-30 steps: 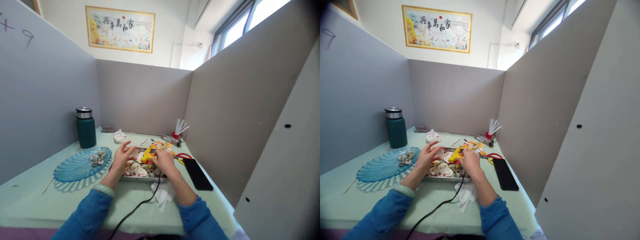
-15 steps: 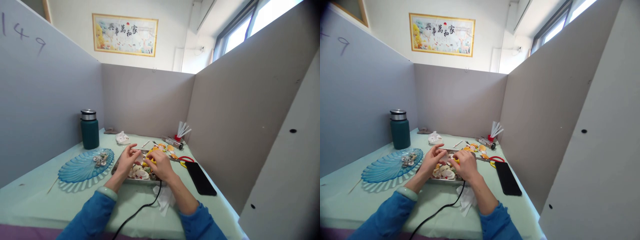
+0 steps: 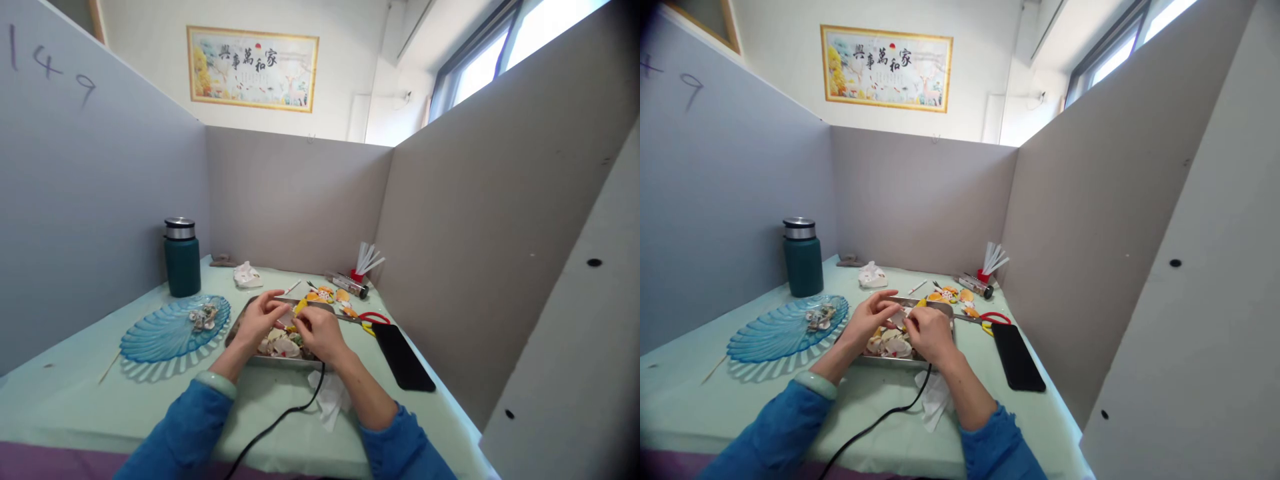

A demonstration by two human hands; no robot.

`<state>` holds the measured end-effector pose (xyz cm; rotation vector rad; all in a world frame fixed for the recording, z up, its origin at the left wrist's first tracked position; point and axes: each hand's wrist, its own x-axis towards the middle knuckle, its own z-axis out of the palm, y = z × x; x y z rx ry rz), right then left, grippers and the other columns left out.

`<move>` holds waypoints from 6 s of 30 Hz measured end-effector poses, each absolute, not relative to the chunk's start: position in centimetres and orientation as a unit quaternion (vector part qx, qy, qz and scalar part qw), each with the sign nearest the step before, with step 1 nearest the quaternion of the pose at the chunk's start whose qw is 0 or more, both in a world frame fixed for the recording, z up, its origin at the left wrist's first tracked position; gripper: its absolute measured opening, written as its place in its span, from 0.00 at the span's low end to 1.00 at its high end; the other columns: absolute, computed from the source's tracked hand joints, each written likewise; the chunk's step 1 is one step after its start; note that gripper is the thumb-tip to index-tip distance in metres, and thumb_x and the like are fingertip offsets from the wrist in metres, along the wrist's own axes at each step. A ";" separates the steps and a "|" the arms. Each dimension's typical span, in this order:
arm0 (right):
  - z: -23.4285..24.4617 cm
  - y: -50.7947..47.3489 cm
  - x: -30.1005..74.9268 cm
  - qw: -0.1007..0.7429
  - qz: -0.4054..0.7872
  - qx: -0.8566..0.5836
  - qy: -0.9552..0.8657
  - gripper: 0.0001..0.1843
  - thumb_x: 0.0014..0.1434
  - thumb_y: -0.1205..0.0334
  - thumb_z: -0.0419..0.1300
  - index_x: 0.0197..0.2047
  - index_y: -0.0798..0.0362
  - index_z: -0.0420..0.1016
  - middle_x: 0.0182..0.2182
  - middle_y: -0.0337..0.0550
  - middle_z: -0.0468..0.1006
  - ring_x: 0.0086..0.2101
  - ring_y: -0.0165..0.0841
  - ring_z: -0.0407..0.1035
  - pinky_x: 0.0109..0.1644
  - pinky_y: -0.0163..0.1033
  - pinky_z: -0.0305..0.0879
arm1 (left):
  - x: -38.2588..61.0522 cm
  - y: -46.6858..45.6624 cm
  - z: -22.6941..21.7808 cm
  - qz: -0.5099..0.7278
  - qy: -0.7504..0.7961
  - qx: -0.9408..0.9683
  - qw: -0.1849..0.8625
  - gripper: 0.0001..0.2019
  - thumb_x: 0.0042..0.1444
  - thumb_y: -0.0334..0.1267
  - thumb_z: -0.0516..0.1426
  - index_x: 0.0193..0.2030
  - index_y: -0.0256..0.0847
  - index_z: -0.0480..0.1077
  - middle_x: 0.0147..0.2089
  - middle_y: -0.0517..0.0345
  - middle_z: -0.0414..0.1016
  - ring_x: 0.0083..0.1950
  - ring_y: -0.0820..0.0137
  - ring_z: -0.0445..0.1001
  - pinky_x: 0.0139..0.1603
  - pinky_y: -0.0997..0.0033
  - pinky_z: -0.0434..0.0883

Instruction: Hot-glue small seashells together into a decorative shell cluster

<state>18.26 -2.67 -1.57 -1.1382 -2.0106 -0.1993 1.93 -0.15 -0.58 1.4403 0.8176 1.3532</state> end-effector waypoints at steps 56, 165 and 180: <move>-1.4 -3.1 18.2 0.531 -0.028 -0.399 -0.747 0.14 0.64 0.59 0.50 0.30 0.53 0.70 0.24 0.40 0.71 0.26 0.30 0.63 0.33 0.34 0.57 | 0.9 0.3 -0.6 0.524 0.232 0.444 0.689 0.25 0.43 0.23 0.62 0.51 0.38 0.70 0.51 0.48 0.74 0.39 0.73 0.76 0.35 0.77 0.73; -1.5 -2.9 18.5 0.562 -0.019 -0.294 -0.773 0.07 0.63 0.65 0.53 0.40 0.51 0.72 0.34 0.44 0.74 0.35 0.33 0.68 0.40 0.38 0.66 | 1.7 -1.1 -0.5 0.580 0.202 0.572 0.544 0.31 0.49 0.39 0.62 0.58 0.34 0.58 0.40 0.44 0.79 0.40 0.61 0.78 0.44 0.59 0.73; -1.8 -2.6 18.6 0.546 -0.021 -0.340 -0.765 0.07 0.62 0.64 0.53 0.39 0.53 0.72 0.33 0.44 0.74 0.32 0.33 0.67 0.39 0.37 0.64 | 1.7 -0.5 -0.2 0.582 0.263 0.591 0.493 0.29 0.45 0.41 0.64 0.53 0.36 0.64 0.34 0.55 0.77 0.36 0.68 0.75 0.30 0.72 0.74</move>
